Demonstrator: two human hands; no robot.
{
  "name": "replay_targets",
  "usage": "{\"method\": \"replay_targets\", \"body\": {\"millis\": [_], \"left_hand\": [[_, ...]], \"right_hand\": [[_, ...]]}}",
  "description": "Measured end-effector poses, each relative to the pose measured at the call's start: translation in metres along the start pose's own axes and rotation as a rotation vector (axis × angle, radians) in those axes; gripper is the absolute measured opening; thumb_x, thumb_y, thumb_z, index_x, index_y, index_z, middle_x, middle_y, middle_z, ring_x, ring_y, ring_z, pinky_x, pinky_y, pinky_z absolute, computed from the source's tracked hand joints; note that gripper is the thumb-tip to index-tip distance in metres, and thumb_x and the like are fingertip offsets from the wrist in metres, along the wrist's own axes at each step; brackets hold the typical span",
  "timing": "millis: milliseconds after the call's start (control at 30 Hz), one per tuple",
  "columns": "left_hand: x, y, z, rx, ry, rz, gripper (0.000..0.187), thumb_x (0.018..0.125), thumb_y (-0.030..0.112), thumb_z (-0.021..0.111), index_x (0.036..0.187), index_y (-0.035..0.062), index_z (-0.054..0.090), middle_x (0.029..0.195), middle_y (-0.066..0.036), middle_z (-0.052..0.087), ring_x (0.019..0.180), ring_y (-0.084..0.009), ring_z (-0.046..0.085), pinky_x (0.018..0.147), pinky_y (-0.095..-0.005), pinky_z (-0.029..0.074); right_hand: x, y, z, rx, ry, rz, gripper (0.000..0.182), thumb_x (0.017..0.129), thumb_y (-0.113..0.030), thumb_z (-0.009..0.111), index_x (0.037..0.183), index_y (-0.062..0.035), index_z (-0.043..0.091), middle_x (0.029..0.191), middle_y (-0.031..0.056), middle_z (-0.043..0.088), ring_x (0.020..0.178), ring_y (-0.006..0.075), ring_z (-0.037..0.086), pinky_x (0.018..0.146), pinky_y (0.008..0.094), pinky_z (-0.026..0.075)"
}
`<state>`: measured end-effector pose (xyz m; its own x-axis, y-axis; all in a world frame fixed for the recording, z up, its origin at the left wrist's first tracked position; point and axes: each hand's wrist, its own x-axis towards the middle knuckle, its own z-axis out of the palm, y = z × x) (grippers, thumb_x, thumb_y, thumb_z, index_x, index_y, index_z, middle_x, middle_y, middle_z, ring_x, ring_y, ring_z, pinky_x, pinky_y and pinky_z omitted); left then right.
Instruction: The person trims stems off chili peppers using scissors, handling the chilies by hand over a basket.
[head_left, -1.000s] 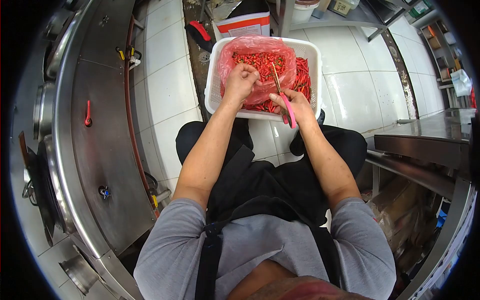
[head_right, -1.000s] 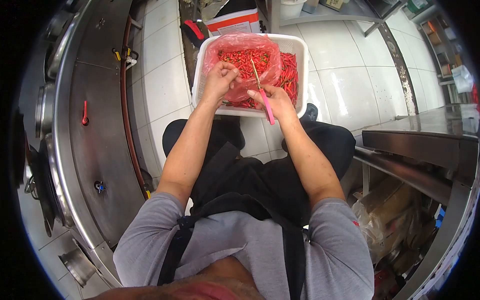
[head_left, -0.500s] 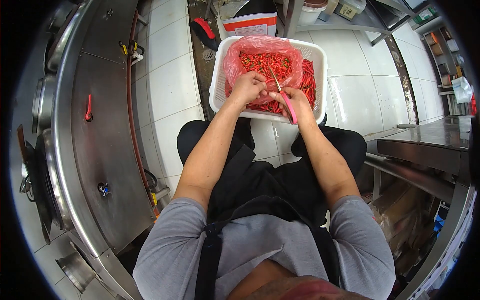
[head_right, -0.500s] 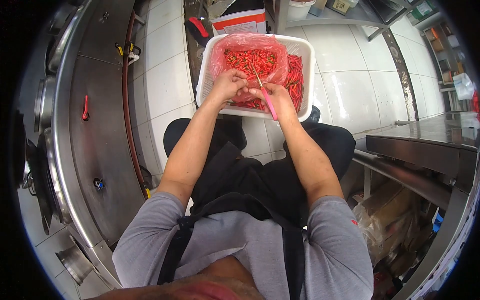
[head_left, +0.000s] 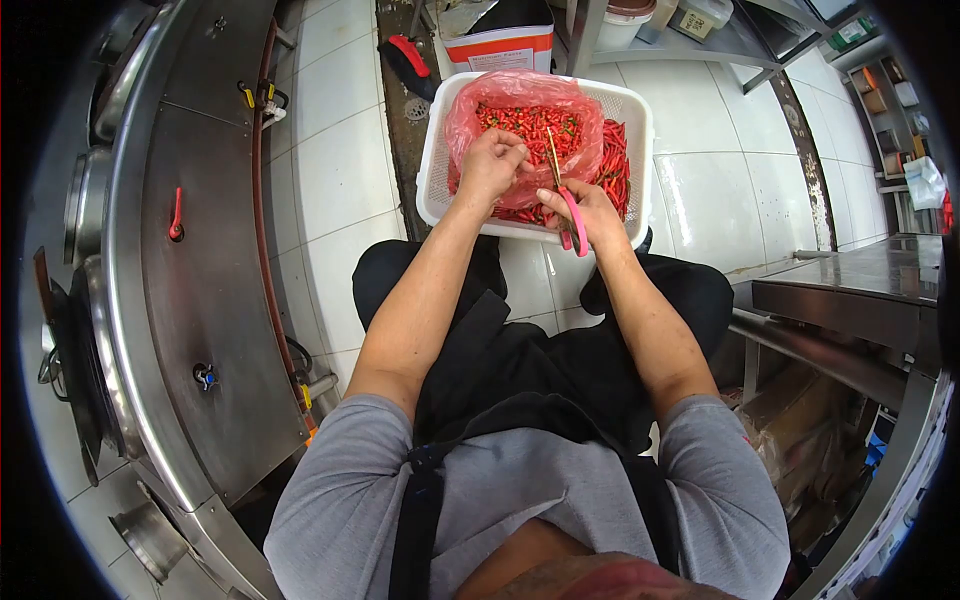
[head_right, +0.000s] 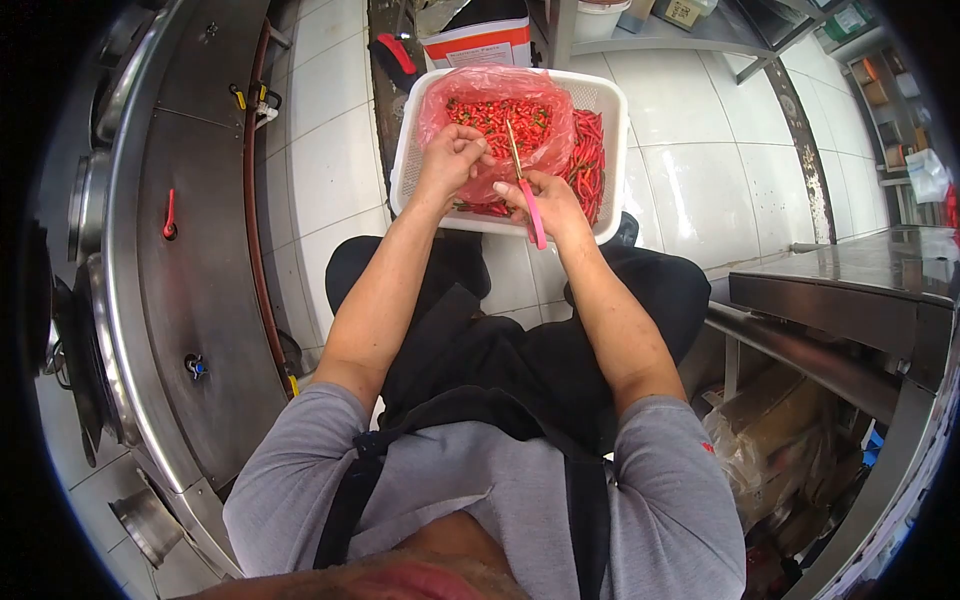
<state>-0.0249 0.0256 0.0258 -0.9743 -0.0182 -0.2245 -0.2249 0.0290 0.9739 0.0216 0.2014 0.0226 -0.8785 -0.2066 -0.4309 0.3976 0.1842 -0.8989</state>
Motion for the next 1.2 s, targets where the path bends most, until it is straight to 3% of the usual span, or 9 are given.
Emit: {"method": "replay_targets", "body": {"millis": [33, 100, 367, 433, 533, 767, 967, 1033, 1200], "left_hand": [[0.0, -0.003, -0.001, 0.001, 0.0, -0.001, 0.013, 0.088, 0.006, 0.061, 0.099, 0.0003, 0.057, 0.077, -0.008, 0.066, 0.063, -0.0107, 0.063, 0.049, -0.0231, 0.043], [0.0, -0.004, -0.001, 0.052, -0.236, -0.115, 0.012, 0.09, 0.005, 0.061, 0.099, 0.0, 0.056, 0.077, -0.005, 0.065, 0.066, -0.0107, 0.063, 0.052, -0.0213, 0.043], [-0.001, -0.01, 0.005, 0.059, -0.218, -0.098, 0.011, 0.089, 0.004, 0.061, 0.099, 0.0004, 0.057, 0.078, -0.004, 0.065, 0.063, -0.0086, 0.058, 0.053, -0.0211, 0.043], [-0.001, -0.01, 0.005, 0.055, -0.216, -0.115, 0.011, 0.089, 0.004, 0.061, 0.099, 0.0001, 0.057, 0.078, -0.005, 0.064, 0.064, -0.009, 0.059, 0.054, -0.0211, 0.044], [-0.001, -0.011, 0.005, 0.079, -0.207, -0.141, 0.015, 0.088, 0.004, 0.061, 0.102, -0.0013, 0.057, 0.08, -0.006, 0.064, 0.068, -0.0106, 0.061, 0.058, -0.0223, 0.047], [0.004, -0.02, 0.003, 0.329, -0.144, 0.005, 0.019, 0.085, 0.01, 0.066, 0.099, -0.0025, 0.063, 0.079, -0.008, 0.067, 0.068, -0.0132, 0.065, 0.062, -0.027, 0.051], [0.004, -0.019, -0.003, 0.557, -0.134, 0.118, 0.019, 0.084, 0.015, 0.069, 0.092, -0.0013, 0.067, 0.076, -0.008, 0.068, 0.067, -0.0127, 0.065, 0.061, -0.0286, 0.051], [0.005, -0.02, -0.004, 0.609, -0.117, 0.159, 0.02, 0.084, 0.017, 0.07, 0.092, -0.0006, 0.068, 0.075, -0.009, 0.068, 0.067, -0.0136, 0.066, 0.061, -0.0297, 0.052], [0.006, -0.025, -0.008, 0.85, -0.011, 0.256, 0.02, 0.085, 0.023, 0.068, 0.089, 0.0036, 0.069, 0.075, -0.009, 0.069, 0.063, -0.016, 0.067, 0.062, -0.0319, 0.052]], "right_hand": [[-0.001, -0.001, 0.0, -0.011, -0.01, -0.008, 0.066, 0.075, -0.047, 0.078, 0.112, 0.0053, 0.063, 0.077, 0.0084, 0.067, 0.06, 0.0143, 0.064, 0.057, 0.0273, 0.051], [-0.005, -0.008, -0.001, -0.016, -0.024, 0.003, 0.066, 0.075, -0.048, 0.078, 0.113, 0.0051, 0.063, 0.076, 0.0079, 0.067, 0.061, 0.0139, 0.064, 0.057, 0.0272, 0.051], [0.001, 0.006, 0.001, -0.039, 0.03, -0.001, 0.065, 0.075, -0.047, 0.077, 0.114, 0.0034, 0.064, 0.077, 0.0085, 0.068, 0.062, 0.0131, 0.063, 0.058, 0.0282, 0.051], [-0.001, 0.005, 0.002, -0.093, 0.092, -0.049, 0.048, 0.08, -0.042, 0.076, 0.102, 0.0003, 0.068, 0.066, 0.0028, 0.061, 0.056, 0.0102, 0.058, 0.051, 0.0248, 0.045], [0.0, 0.005, -0.001, -0.146, 0.044, -0.071, 0.065, 0.074, -0.048, 0.078, 0.111, 0.0039, 0.065, 0.078, 0.0096, 0.067, 0.064, 0.013, 0.063, 0.058, 0.0285, 0.05], [-0.002, 0.0, -0.001, -0.048, 0.073, -0.061, 0.058, 0.079, -0.044, 0.077, 0.113, 0.002, 0.065, 0.068, 0.0046, 0.064, 0.059, 0.0106, 0.061, 0.054, 0.0248, 0.047], [0.004, 0.005, -0.001, -0.001, 0.063, -0.044, 0.047, 0.08, -0.039, 0.077, 0.099, 0.0022, 0.066, 0.061, 0.002, 0.058, 0.051, 0.0103, 0.056, 0.047, 0.0246, 0.044], [0.002, 0.0, -0.002, -0.051, 0.013, 0.031, 0.044, 0.078, -0.042, 0.077, 0.084, -0.0001, 0.065, 0.058, 0.0029, 0.056, 0.048, 0.0115, 0.055, 0.046, 0.0273, 0.044], [0.0, -0.003, -0.002, -0.086, 0.006, 0.099, 0.043, 0.078, -0.041, 0.077, 0.081, -0.0004, 0.063, 0.058, 0.0034, 0.056, 0.045, 0.0111, 0.054, 0.042, 0.0269, 0.043]]}}
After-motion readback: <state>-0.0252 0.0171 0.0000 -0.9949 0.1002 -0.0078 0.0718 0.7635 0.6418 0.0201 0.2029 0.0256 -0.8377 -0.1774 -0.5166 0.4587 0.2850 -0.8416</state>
